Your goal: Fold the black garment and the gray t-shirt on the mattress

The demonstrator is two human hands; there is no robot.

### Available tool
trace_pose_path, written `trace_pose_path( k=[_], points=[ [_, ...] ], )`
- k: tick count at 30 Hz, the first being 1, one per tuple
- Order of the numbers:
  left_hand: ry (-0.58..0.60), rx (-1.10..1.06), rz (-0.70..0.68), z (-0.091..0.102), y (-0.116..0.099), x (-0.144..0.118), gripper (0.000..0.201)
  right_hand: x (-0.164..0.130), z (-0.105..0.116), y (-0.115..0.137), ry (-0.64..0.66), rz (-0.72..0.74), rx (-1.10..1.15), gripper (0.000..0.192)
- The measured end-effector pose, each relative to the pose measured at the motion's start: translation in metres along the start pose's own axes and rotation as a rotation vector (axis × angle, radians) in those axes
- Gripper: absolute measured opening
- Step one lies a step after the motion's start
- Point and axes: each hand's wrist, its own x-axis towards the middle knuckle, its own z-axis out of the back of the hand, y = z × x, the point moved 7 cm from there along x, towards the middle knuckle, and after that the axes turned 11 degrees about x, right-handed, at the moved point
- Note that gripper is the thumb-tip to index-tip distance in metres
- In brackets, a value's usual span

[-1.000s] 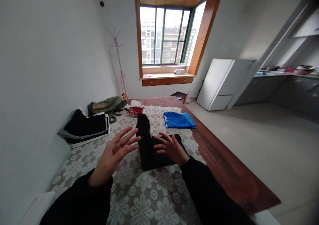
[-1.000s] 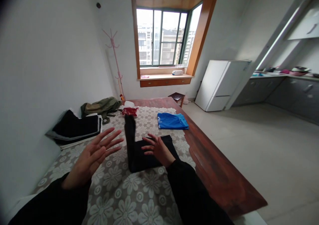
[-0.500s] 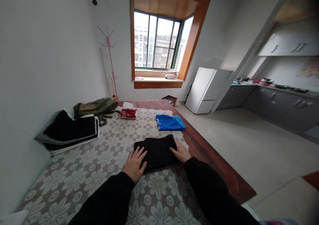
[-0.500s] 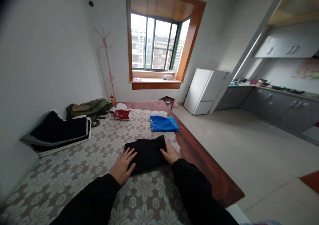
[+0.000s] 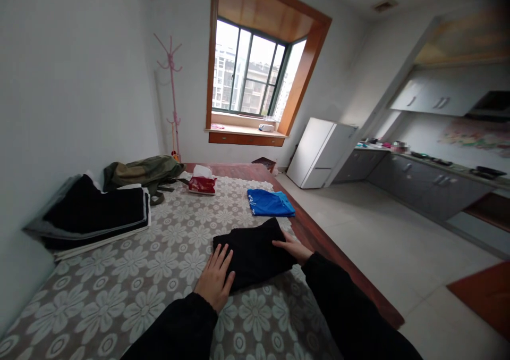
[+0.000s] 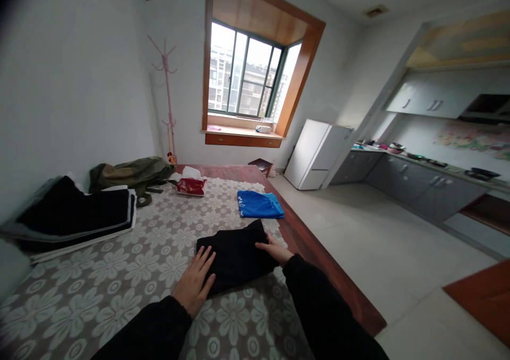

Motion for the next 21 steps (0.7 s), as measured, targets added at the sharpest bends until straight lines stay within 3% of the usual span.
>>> trace_pose_path(
  k=[3,6,9,13,15,17,21],
  points=[
    [-0.033,-0.156,0.091,0.007,0.008,0.002,0.045,0.002,-0.003,0.039,0.070,-0.030,0.132,0.052],
    [-0.063,-0.281,0.198,0.012,0.017,0.002,0.037,0.013,-0.003,0.112,0.111,0.109,0.088,0.052],
    [-0.046,-0.322,0.198,0.014,0.017,0.003,0.031,0.031,0.000,0.182,0.134,0.212,-0.004,0.052],
    [0.012,-0.336,0.177,0.012,0.012,0.002,0.025,0.071,0.039,0.239,0.023,0.300,0.027,0.050],
    [0.028,-0.329,0.191,0.011,0.012,0.002,0.024,0.095,0.071,0.243,-0.078,0.326,0.083,0.044],
    [0.042,-0.319,0.192,0.010,0.011,0.003,0.023,0.118,0.101,0.229,-0.202,0.320,0.035,0.037],
    [0.075,-0.305,0.171,0.005,0.012,0.004,0.021,0.144,0.130,0.166,-0.432,0.262,-0.211,0.036]
  ],
)
